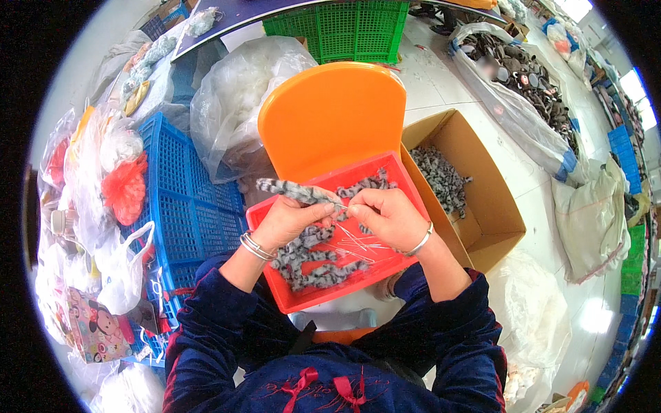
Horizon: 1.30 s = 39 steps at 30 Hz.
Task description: The person sits on an orange chair and repeatedly picks up small gray fuzzy items from a red tray, threading them onto thin metal rods. The person handles the items one at a time, inserting the rod through the center of each item and placing the assembled pieces back into the tray.
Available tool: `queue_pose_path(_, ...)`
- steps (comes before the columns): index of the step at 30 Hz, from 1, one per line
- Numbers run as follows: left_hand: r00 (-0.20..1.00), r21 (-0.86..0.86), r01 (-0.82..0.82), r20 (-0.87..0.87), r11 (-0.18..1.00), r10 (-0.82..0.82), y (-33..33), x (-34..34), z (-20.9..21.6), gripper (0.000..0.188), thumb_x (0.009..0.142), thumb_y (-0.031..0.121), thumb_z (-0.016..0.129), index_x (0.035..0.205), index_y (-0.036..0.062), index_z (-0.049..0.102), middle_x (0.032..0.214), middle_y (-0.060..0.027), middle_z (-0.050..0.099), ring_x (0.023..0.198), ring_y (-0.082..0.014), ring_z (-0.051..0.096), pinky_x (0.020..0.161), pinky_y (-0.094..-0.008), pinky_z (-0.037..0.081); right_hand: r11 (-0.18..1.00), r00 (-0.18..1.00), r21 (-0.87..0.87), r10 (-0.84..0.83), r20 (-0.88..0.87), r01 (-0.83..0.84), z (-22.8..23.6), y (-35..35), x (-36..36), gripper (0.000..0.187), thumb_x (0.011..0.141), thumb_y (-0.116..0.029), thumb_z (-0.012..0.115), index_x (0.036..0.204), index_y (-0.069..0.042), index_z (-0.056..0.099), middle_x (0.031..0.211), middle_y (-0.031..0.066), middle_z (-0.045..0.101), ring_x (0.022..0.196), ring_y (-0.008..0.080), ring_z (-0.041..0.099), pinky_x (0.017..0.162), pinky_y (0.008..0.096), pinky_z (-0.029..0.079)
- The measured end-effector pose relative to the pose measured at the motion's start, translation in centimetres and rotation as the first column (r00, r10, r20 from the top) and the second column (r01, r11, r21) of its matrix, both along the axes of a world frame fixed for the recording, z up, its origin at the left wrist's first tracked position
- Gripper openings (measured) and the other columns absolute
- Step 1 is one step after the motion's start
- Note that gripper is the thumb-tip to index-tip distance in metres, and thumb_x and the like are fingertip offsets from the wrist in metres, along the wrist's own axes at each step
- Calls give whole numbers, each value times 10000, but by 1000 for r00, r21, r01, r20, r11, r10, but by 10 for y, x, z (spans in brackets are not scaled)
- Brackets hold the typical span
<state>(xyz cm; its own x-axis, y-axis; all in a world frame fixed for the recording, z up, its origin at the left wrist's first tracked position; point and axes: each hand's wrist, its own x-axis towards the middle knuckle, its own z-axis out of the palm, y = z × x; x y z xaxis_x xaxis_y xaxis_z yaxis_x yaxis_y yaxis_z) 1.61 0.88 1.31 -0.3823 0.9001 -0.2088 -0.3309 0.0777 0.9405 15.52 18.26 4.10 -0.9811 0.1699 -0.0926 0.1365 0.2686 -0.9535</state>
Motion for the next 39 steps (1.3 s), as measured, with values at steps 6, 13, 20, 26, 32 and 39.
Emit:
queue_pose_path(6,998,2,49,-31,999,-49,-2,-1,-6,124,895,72,662,994,-1,676,855,-39,684,710,-81,616,652,-211,511,974,991,-221,76,110,-50,-6,7,-2,161,948,-138,583,898,-1,649,708,-28,547,657,47,478,588,224,405)
queue_pose_path(13,981,-1,75,179,997,-74,-8,-2,-1,121,885,63,676,980,-11,684,840,-55,685,710,-117,638,652,-242,528,940,970,-321,178,166,-117,-2,11,-2,141,938,-118,589,890,2,647,686,-22,544,638,45,480,579,228,408)
queue_pose_path(20,989,-78,39,-136,996,-49,-9,6,-6,91,879,57,681,941,-10,689,803,-48,679,690,-112,632,626,-242,525,990,986,44,127,105,-133,-8,-3,-2,145,935,-131,601,876,-12,658,675,-26,551,609,48,462,539,227,380)
queue_pose_path(26,996,-30,-71,-57,997,69,-7,1,-3,111,881,80,684,938,-15,692,789,-39,673,652,-90,609,611,-233,514,984,978,-176,39,204,-2,2,0,-5,153,925,-148,614,880,-12,666,680,-22,576,632,52,502,563,230,417)
queue_pose_path(32,985,-87,-169,24,982,171,-11,-10,6,162,894,126,678,975,-14,696,792,-57,685,626,-89,612,580,-215,505,990,986,-139,47,161,-24,-3,21,-1,158,933,-153,615,888,-6,654,694,-20,575,653,56,515,597,232,431)
queue_pose_path(39,984,-52,-163,71,985,167,-6,1,-9,177,901,121,673,984,-35,684,784,-69,686,624,-100,623,595,-232,532,959,998,-284,31,56,-14,-25,-4,-8,136,945,-124,601,854,-26,630,688,-30,565,608,32,467,543,204,386)
